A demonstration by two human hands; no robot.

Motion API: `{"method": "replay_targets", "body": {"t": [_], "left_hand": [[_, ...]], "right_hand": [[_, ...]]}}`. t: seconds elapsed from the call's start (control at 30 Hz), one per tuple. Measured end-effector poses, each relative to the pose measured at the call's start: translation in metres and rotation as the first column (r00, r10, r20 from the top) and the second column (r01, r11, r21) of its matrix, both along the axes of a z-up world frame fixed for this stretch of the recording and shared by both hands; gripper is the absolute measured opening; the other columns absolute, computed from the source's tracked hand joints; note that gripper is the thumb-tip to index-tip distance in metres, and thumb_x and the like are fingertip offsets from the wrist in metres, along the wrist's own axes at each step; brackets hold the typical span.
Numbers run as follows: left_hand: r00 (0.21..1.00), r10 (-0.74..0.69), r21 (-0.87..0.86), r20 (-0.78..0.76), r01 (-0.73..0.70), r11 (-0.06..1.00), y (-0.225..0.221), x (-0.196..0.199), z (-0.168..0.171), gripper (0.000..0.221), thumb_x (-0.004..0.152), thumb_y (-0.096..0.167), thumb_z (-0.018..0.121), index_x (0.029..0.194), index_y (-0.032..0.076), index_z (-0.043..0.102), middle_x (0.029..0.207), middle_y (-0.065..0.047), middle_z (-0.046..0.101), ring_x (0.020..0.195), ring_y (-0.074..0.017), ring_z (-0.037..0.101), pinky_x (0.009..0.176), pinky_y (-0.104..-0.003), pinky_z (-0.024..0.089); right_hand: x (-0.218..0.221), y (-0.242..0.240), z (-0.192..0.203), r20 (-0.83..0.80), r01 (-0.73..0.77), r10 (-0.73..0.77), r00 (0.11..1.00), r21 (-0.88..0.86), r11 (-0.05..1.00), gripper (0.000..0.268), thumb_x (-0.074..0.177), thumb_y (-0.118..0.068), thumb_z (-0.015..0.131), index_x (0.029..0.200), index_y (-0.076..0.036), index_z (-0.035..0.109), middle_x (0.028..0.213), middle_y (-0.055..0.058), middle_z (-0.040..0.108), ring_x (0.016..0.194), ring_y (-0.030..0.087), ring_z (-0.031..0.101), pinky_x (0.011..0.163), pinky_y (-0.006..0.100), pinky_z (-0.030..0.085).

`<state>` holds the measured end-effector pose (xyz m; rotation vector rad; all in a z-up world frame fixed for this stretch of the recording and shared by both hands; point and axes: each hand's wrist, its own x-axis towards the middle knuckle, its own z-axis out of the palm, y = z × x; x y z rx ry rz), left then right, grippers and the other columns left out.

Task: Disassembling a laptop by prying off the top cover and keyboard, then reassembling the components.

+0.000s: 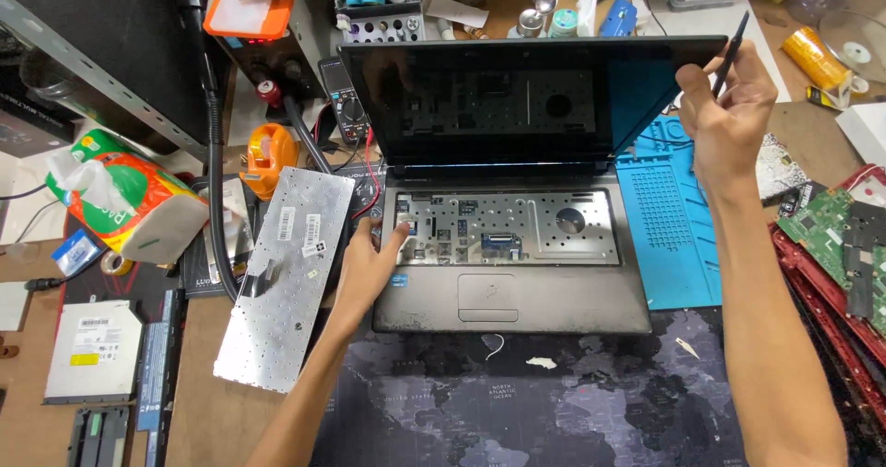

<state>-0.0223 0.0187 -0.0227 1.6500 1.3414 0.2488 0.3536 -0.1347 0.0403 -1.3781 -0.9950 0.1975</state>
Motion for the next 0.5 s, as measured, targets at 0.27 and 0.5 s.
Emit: {"method": "replay_targets", "body": {"t": [0.27, 0.5], "left_hand": [[0.986, -0.102, 0.237, -0.135, 0.132, 0.962, -0.004, 0.008, -0.025, 0.085, 0.076, 0.085, 0.042, 0.106, 0.005, 0.043, 0.088, -0.006, 0.046, 0.071, -0.019, 0.046, 0.06, -0.037, 0.042], [0.979, -0.027, 0.329, -0.2, 0.093, 0.94, -0.008, 0.021, -0.031, 0.097, 0.082, 0.083, 0.029, 0.128, -0.001, 0.042, 0.131, -0.026, 0.057, 0.102, -0.0472, 0.065, 0.078, -0.058, 0.052]], "right_hand": [[0.001, -0.006, -0.006, -0.03, -0.041, 0.041, 0.999, -0.019, 0.999, 0.02, 0.114, -0.021, 0.064, 0.103, -0.017, 0.048, 0.076, -0.005, 0.041, 0.049, 0.004, 0.029, 0.041, 0.019, 0.023], [0.007, 0.007, -0.001, -0.047, 0.002, -0.005, 0.999, -0.082, 0.997, 0.024, 0.111, -0.034, 0.063, 0.104, -0.016, 0.049, 0.08, -0.006, 0.041, 0.048, 0.001, 0.026, 0.041, 0.02, 0.019]]}}
